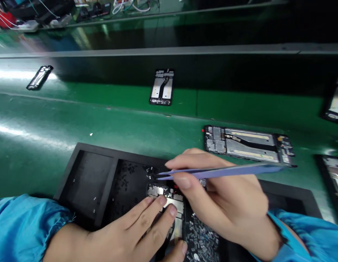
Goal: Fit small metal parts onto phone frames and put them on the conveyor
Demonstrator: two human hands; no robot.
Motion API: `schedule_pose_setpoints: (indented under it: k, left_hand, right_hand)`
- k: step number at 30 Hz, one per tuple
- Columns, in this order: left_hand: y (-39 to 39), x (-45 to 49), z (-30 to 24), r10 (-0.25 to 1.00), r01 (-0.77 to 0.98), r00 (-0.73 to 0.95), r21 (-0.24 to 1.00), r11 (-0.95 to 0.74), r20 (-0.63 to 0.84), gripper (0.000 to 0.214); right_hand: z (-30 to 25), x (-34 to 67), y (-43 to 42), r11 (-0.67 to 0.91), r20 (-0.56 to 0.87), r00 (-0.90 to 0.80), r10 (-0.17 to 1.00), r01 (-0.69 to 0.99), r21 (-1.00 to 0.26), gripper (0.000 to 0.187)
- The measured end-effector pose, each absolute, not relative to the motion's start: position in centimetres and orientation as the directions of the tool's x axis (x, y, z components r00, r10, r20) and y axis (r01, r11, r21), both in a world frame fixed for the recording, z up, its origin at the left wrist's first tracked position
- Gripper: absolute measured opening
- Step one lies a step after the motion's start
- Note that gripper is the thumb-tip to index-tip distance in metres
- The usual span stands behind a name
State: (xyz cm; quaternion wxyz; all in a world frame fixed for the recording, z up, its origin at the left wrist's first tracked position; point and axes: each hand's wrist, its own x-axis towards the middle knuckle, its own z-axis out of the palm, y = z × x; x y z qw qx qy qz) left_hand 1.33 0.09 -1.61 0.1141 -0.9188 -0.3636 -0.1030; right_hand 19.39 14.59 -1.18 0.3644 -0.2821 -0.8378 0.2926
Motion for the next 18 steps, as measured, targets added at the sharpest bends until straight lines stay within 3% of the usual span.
schedule_pose_setpoints:
  k: [2, 8, 12, 18]
  left_hand:
    - [0.2, 1.3, -1.3, 0.65, 0.691, 0.721, -0.181, -0.7, 0.24, 0.036]
    - [0.2, 1.8, -2.0, 0.684, 0.759, 0.648, -0.211, -0.616, 0.335, 0.033]
    - [0.0, 2.5, -2.9, 0.699, 0.803, 0.59, -0.205, -0.559, 0.403, 0.032]
    - [-0.3, 3.4, -4.1, 0.696, 0.842, 0.524, -0.174, -0.511, 0.491, 0.031]
  right_hand:
    - [-1.4, 19.0, 14.6, 0.655, 0.446, -0.542, 0.712, 0.285, -0.699, 0.014]
    - [-2.3, 17.1, 14.9, 0.65, 0.345, -0.703, 0.622, 0.217, -0.728, 0.008]
    - [-2.3, 16.6, 14.9, 0.612, 0.322, -0.778, 0.54, 0.1, -0.785, 0.015]
    - [-2.3, 16.0, 15.0, 0.636, 0.342, -0.831, 0.438, 0.018, -0.772, 0.021]
